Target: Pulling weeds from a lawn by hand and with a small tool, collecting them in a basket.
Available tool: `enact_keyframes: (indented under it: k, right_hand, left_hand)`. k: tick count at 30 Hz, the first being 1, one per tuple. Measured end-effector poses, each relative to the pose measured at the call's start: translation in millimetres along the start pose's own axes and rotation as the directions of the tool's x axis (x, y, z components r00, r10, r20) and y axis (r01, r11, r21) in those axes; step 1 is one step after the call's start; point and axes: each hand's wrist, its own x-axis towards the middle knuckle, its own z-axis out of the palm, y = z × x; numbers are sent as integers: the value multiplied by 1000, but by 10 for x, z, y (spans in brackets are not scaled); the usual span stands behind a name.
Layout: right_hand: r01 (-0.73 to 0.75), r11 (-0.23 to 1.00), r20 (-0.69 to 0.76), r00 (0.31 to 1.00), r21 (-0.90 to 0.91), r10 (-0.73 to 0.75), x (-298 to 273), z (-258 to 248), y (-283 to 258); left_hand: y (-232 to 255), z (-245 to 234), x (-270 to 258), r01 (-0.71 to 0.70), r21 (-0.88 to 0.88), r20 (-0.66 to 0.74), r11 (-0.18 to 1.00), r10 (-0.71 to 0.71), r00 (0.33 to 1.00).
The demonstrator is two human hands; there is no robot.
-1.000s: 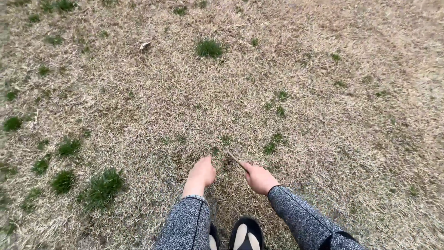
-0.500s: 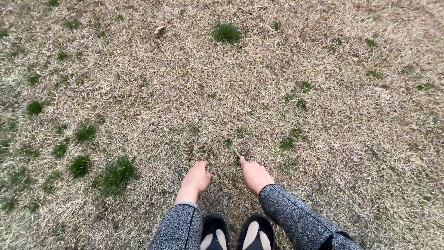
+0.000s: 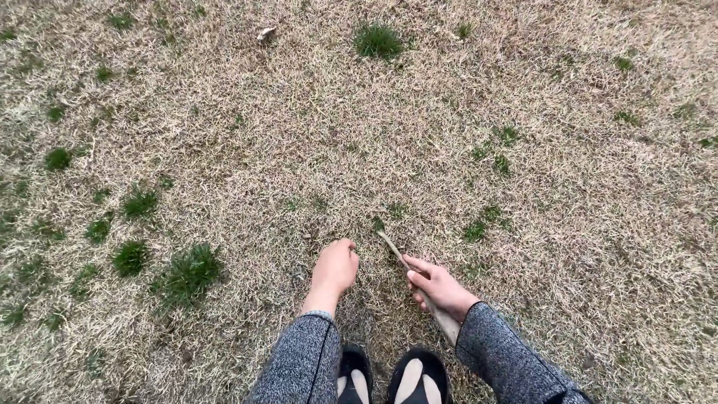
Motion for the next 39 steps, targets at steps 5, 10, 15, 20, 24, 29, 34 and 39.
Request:
enact_keyframes:
  k: [5,10,15,20,24,29,34,39]
  right_hand:
    - [-38,487,-107,988,-873,-115,-119,81,15]
    - [-124,460,-219,963,-879,-159,-193,4,176]
    - [-164,790,-420,899,-590,-127,-169,-43,122]
    - [-191,859,-468,882,-474,-62,-245,20,-76]
    - [-181,856,-460,885,-484,-74,-248,30,-98]
    - [-178,837,-461,882,-518,-98,-243,29,-56]
    - [-158,841,-457,882,-518,-116,-228,24,-72]
    - [-221,829,-476,877,-514,-61,-225,71,-130]
  left_hand:
    - [188,106,380,-7,6,-138,1000,8,990]
    - [409,163,626,-55,133,-158,990,76,984]
    - [329,449,778,-119,293,-160,949,171,972]
    - [151,696,864,-63,248,-332,967,145,932]
    - [140,702,709,54,7,-378,999,-47,925]
    - [25,788,488,112,-185,-389,976,-177,904]
    - [65,695,541,58,-111,-389,992,-97,916]
    - [77,696,684,-50,53,-409,997,68,910]
